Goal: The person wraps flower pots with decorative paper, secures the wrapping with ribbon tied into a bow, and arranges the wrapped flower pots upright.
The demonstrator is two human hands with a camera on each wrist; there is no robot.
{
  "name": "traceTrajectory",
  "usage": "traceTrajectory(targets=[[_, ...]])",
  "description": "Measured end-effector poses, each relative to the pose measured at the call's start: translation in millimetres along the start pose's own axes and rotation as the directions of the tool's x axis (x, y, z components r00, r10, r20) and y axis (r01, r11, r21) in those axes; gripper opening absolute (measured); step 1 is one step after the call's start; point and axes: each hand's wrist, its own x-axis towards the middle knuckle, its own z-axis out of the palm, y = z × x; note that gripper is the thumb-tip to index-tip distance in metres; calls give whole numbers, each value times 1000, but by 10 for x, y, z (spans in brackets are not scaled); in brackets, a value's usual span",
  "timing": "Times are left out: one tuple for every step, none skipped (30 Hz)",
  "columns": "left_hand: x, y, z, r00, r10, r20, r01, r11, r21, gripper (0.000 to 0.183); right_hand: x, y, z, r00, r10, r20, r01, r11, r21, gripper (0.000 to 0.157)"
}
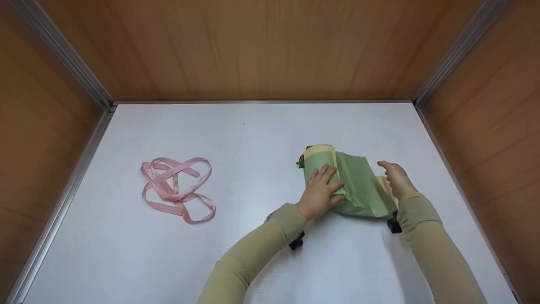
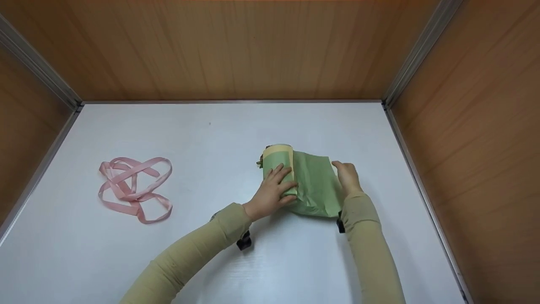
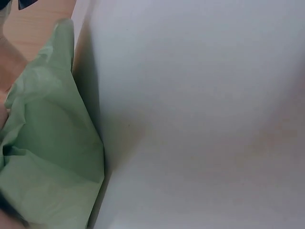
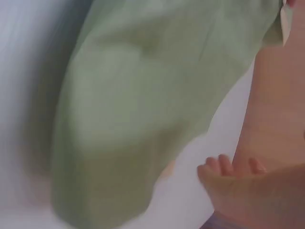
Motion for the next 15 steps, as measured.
traceTrajectory(targets=[[-5,4,1,1000,-5,0,5,1000,-1,42,0,37,-47,999,36,-17,-37,999,-36,78],[-11,7,2,1000,-9,0,9,1000,-2,43,2,79,-95,997,74,-19,-76,994,-79,81],[-15,9,3,1000,-12,0,12,1000,0,43,7,123,-135,993,114,-15,-115,986,-119,83],[-16,10,6,1000,-14,-1,14,1000,0,43,11,164,-171,987,158,-16,-158,975,-154,86],[-18,12,7,1000,-15,-1,15,1000,0,43,5,199,-195,980,196,-18,-196,963,-187,88],[-17,13,9,1000,-14,-4,14,1000,1,43,-1,231,-213,974,226,-29,-227,951,-212,90],[-16,14,12,1000,-13,-5,13,1000,2,43,-8,258,-229,967,251,-41,-253,938,-238,91],[-15,14,11,1000,-10,-6,10,1000,1,43,-13,280,-247,963,265,-40,-265,924,-276,91],[-14,14,12,1000,-8,-7,8,1000,1,43,-19,298,-258,960,276,-51,-278,911,-305,90],[-12,14,11,1000,-7,-7,7,1000,-2,43,-27,308,-265,957,284,-65,-289,901,-324,90],[-11,14,9,1000,-7,-6,7,1000,-3,42,-33,316,-270,954,291,-72,-298,894,-334,91],[-10,13,7,1000,-7,-4,7,1000,-2,42,-31,327,-283,952,298,-71,-304,891,-337,91],[-9,13,3,1000,-8,0,8,1000,-2,43,-32,333,-291,950,306,-70,-311,889,-337,92],[-9,13,-1,1000,-9,3,9,1000,-1,43,-32,338,-299,948,310,-66,-314,889,-332,93],[-8,13,-4,1000,-10,5,10,1000,2,43,-35,341,-305,948,312,-61,-315,891,-326,94]])
